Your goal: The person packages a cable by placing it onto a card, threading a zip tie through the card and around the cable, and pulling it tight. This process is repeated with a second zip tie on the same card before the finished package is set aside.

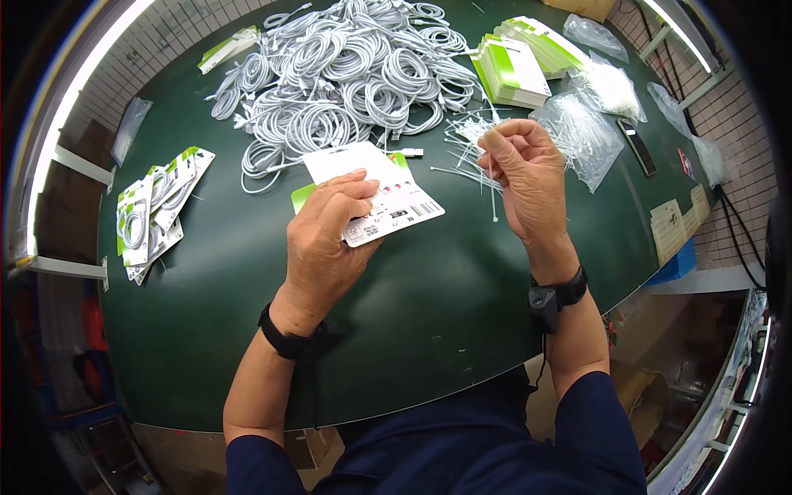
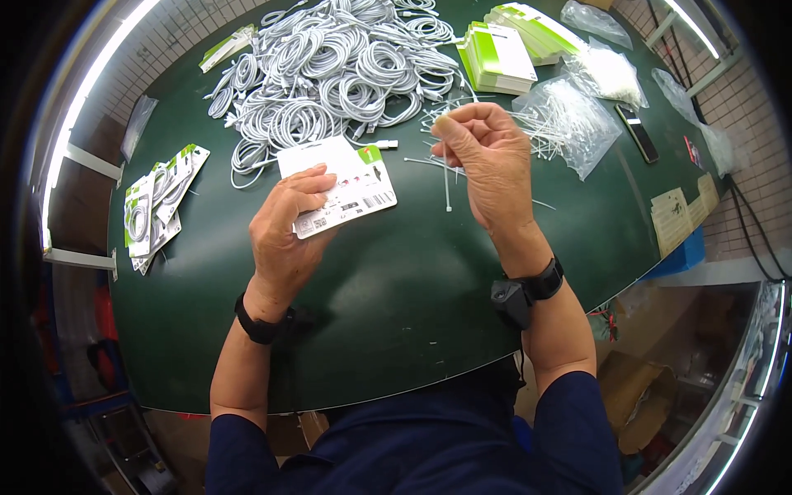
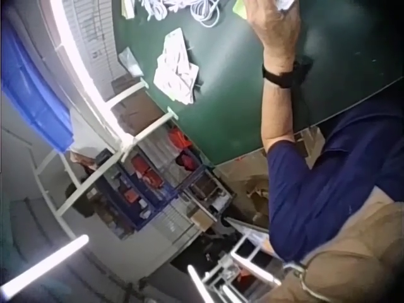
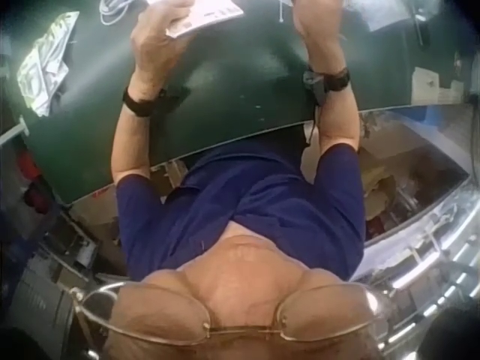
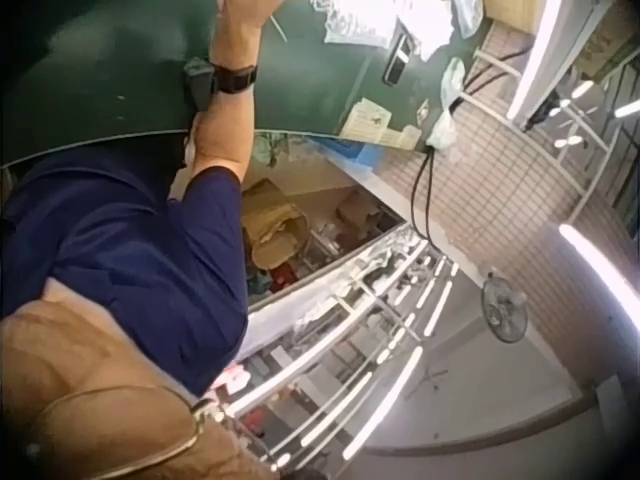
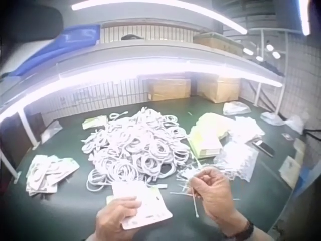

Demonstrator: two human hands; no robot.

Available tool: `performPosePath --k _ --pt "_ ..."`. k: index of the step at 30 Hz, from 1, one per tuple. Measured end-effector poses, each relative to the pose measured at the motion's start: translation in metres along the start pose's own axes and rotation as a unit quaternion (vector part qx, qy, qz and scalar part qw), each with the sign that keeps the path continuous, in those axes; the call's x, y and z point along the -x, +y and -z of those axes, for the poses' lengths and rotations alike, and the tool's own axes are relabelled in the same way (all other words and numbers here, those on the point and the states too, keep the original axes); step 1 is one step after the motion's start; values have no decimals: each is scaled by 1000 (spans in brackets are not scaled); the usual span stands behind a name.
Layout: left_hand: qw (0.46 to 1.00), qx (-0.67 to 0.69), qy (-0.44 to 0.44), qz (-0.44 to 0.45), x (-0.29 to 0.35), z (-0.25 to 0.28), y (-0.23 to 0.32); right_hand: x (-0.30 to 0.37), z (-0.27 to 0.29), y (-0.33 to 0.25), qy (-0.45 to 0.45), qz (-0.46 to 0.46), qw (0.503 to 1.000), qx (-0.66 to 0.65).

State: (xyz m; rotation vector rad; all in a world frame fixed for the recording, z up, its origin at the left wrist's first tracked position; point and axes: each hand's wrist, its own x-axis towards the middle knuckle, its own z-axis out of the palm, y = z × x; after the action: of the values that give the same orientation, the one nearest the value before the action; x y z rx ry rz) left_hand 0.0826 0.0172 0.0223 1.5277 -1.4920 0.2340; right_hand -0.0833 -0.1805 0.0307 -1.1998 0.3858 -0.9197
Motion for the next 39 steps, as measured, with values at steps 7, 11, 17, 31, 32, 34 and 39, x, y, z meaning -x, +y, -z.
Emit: performPosePath --k 7,11,17,31,32,34,39 --pt "999 3 -24 -35 -4 -4 -3 7 -13 5 -41 -87 995 23" --pt "998 10 -29 -52 -5 -5 -4 9 -17 3 -53 -114 992 33" --pt "998 10 -3 -61 2 -3 -8 18 -31 1 -88 -90 992 20" --pt "995 47 26 -79 1 0 -6 39 -46 -13 -194 273 902 274" --pt "996 48 26 -77 1 0 -6 39 -47 -12 -193 291 897 271" --pt "995 53 25 -81 1 0 -5 41 -49 -10 -189 283 904 259" --pt "995 47 24 -79 3 -1 -6 41 -47 -5 -185 279 908 249"
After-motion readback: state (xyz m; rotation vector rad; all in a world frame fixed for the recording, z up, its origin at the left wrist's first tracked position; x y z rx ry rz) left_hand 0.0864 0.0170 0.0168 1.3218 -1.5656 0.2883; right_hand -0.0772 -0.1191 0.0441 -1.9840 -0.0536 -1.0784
